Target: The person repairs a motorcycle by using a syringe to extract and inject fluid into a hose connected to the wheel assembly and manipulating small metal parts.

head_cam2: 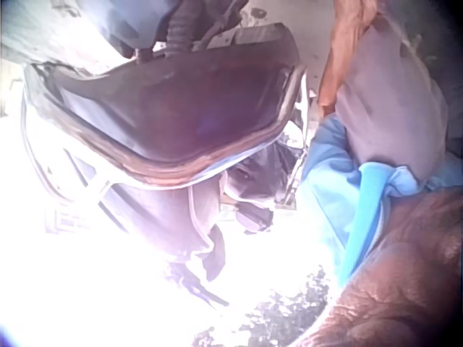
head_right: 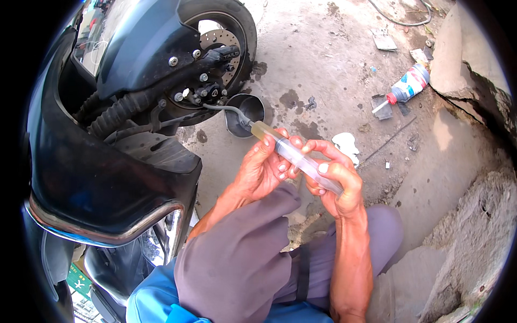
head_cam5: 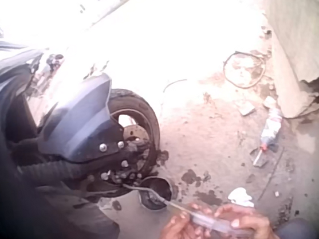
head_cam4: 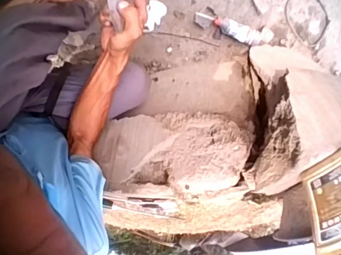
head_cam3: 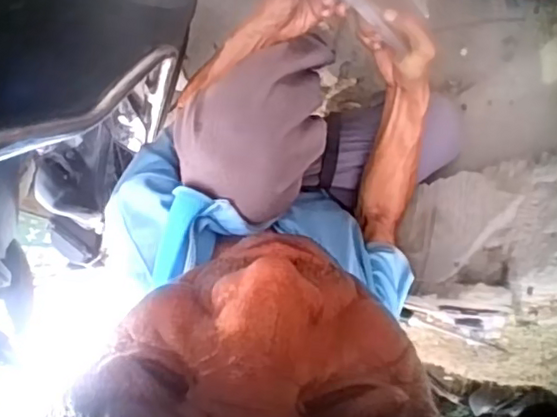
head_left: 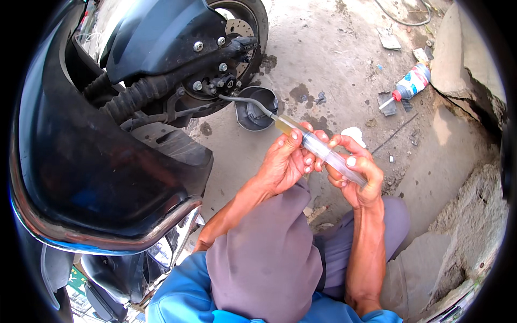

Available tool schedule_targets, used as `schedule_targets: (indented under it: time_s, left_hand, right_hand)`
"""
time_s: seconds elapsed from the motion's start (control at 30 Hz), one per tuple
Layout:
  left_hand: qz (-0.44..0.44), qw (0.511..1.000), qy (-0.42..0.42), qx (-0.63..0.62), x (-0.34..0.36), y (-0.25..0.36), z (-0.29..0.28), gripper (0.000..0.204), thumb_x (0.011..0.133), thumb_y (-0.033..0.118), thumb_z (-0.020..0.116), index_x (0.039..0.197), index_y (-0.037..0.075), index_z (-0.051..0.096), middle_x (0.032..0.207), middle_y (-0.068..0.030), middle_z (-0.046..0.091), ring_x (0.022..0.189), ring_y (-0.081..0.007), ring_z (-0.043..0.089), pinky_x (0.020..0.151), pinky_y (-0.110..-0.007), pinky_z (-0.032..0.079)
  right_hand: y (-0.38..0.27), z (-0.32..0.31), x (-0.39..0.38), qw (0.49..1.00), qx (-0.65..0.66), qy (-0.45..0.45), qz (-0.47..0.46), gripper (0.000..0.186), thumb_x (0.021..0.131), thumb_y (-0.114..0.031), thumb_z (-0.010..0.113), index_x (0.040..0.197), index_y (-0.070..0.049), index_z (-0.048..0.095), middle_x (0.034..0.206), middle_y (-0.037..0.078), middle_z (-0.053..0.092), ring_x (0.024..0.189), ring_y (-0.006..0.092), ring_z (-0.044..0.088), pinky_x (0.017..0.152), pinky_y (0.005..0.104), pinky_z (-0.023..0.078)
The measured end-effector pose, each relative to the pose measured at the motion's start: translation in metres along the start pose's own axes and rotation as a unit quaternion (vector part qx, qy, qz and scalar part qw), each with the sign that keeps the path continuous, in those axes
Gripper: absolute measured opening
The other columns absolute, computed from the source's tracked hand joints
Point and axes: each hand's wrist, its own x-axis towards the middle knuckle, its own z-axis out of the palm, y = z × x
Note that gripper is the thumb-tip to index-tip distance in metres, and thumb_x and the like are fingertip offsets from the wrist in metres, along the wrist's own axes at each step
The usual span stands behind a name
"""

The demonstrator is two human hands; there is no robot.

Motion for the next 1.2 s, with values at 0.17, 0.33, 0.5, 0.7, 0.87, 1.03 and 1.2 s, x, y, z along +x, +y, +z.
schedule_targets:
  time_s: [0.17,0.33,0.5,0.7,0.87,1.03,1.2]
  left_hand:
    - [0.000,1.000,-0.003,-0.001,-0.0004,0.0002,-0.0004,0.033,0.102,0.034,0.052,0.120,0.007,0.050,0.115,-0.0174,0.062,0.070,-0.0181,0.062,0.061,-0.030,0.056]
    - [0.000,1.000,-0.004,-0.001,-0.0008,0.0008,-0.0003,0.033,0.102,0.034,0.051,0.120,0.007,0.050,0.115,-0.0173,0.062,0.071,-0.0185,0.062,0.061,-0.030,0.056]
    - [-0.013,0.999,-0.019,0.038,-0.0030,0.0037,-0.0010,0.038,0.101,0.040,0.050,0.123,0.009,0.049,0.116,-0.0121,0.058,0.074,-0.0149,0.056,0.067,-0.033,0.054]
    - [-0.010,0.999,-0.026,0.041,-0.0039,0.0040,-0.0032,0.038,0.102,0.040,0.049,0.123,0.008,0.048,0.117,-0.0128,0.057,0.074,-0.0153,0.056,0.068,-0.033,0.054]
    - [-0.010,0.999,-0.023,0.038,-0.0045,0.0040,-0.0026,0.038,0.102,0.040,0.049,0.123,0.008,0.048,0.117,-0.0130,0.057,0.074,-0.0156,0.056,0.068,-0.033,0.054]
    - [-0.013,0.999,-0.023,0.037,-0.0051,0.0038,-0.0027,0.038,0.102,0.040,0.049,0.123,0.008,0.048,0.117,-0.0127,0.057,0.074,-0.0157,0.056,0.068,-0.033,0.053]
    - [-0.014,0.999,-0.024,0.035,-0.0060,0.0046,-0.0030,0.037,0.102,0.039,0.049,0.123,0.009,0.048,0.117,-0.0124,0.057,0.075,-0.0157,0.056,0.068,-0.033,0.053]
  right_hand:
    - [0.0012,-0.0019,0.0006,1.000,0.000,-0.006,-0.002,0.045,0.082,-0.018,0.050,0.121,0.004,0.051,0.086,0.019,0.066,0.057,0.0093,0.041,0.051,0.0232,0.032]
    - [0.0022,-0.0010,0.0003,1.000,0.016,0.000,-0.002,0.045,0.082,-0.017,0.050,0.121,0.004,0.052,0.087,0.021,0.066,0.056,0.0091,0.040,0.051,0.0229,0.032]
    - [0.0020,0.0002,0.0002,1.000,0.017,-0.003,-0.003,0.045,0.082,-0.016,0.050,0.121,0.004,0.052,0.086,0.021,0.066,0.055,0.0090,0.040,0.050,0.0230,0.032]
    - [0.0048,-0.0015,0.0007,1.000,0.015,-0.007,-0.005,0.045,0.082,-0.016,0.050,0.121,0.005,0.052,0.086,0.021,0.066,0.055,0.0092,0.039,0.050,0.0231,0.031]
    - [0.0046,-0.0007,0.0007,1.000,0.013,-0.008,-0.007,0.044,0.082,-0.016,0.049,0.121,0.005,0.051,0.086,0.021,0.066,0.055,0.0093,0.040,0.050,0.0230,0.031]
    - [0.0043,-0.0006,0.0000,1.000,0.009,-0.014,-0.009,0.043,0.083,-0.016,0.049,0.121,0.004,0.052,0.087,0.021,0.066,0.055,0.0089,0.040,0.050,0.0229,0.031]
    - [0.0048,0.0006,0.0005,1.000,0.007,-0.010,-0.009,0.043,0.083,-0.017,0.049,0.120,0.004,0.052,0.087,0.021,0.066,0.055,0.0086,0.039,0.050,0.0227,0.030]
